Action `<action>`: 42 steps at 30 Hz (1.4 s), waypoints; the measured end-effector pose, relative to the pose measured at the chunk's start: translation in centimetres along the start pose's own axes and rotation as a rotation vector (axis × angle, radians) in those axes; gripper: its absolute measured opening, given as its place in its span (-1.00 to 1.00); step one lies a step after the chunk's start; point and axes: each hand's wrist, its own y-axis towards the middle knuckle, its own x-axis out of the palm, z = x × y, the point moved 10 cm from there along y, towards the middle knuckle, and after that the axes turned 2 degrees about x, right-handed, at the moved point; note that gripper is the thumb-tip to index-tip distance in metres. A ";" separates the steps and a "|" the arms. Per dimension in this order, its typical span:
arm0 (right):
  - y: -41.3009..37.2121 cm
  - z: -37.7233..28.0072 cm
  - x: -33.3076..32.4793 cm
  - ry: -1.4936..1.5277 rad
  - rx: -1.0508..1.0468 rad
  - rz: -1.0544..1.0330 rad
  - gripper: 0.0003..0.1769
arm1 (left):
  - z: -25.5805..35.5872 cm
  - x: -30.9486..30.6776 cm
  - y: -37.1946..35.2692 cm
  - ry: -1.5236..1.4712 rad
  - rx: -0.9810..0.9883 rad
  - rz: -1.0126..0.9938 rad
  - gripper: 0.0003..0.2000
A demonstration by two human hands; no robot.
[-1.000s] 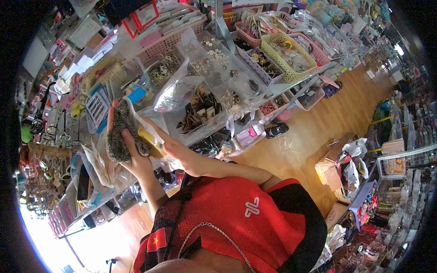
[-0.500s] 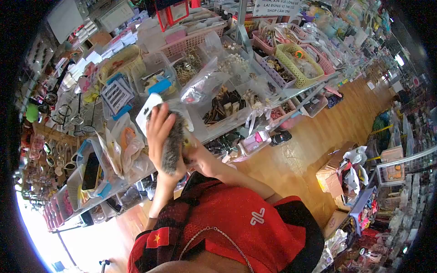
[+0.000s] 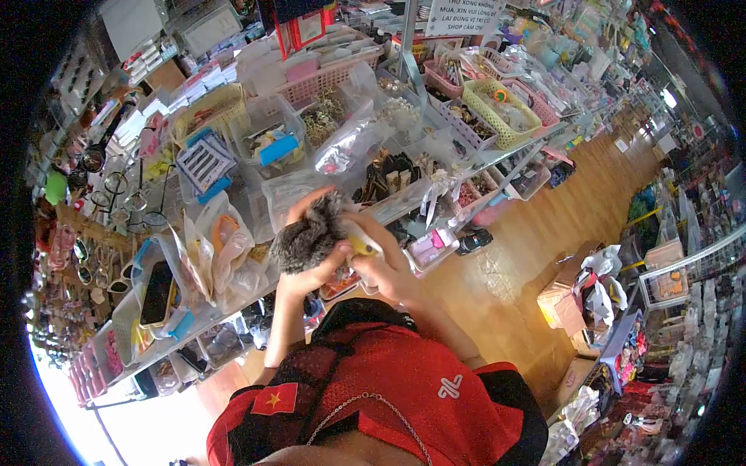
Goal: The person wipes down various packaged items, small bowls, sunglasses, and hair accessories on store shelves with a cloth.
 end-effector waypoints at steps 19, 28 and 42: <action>-1.2 -4.9 -3.4 -0.267 -0.353 0.243 -0.50 | 2.7 -2.2 -0.6 0.165 0.163 0.243 -0.48; -1.3 -2.7 -3.0 -0.164 -0.196 0.217 -0.57 | 0.7 1.0 -2.0 0.105 0.038 0.104 -0.53; 1.8 -5.3 -1.5 -0.238 -0.473 0.388 -0.51 | 1.8 -5.7 -6.1 0.374 0.149 0.407 -0.73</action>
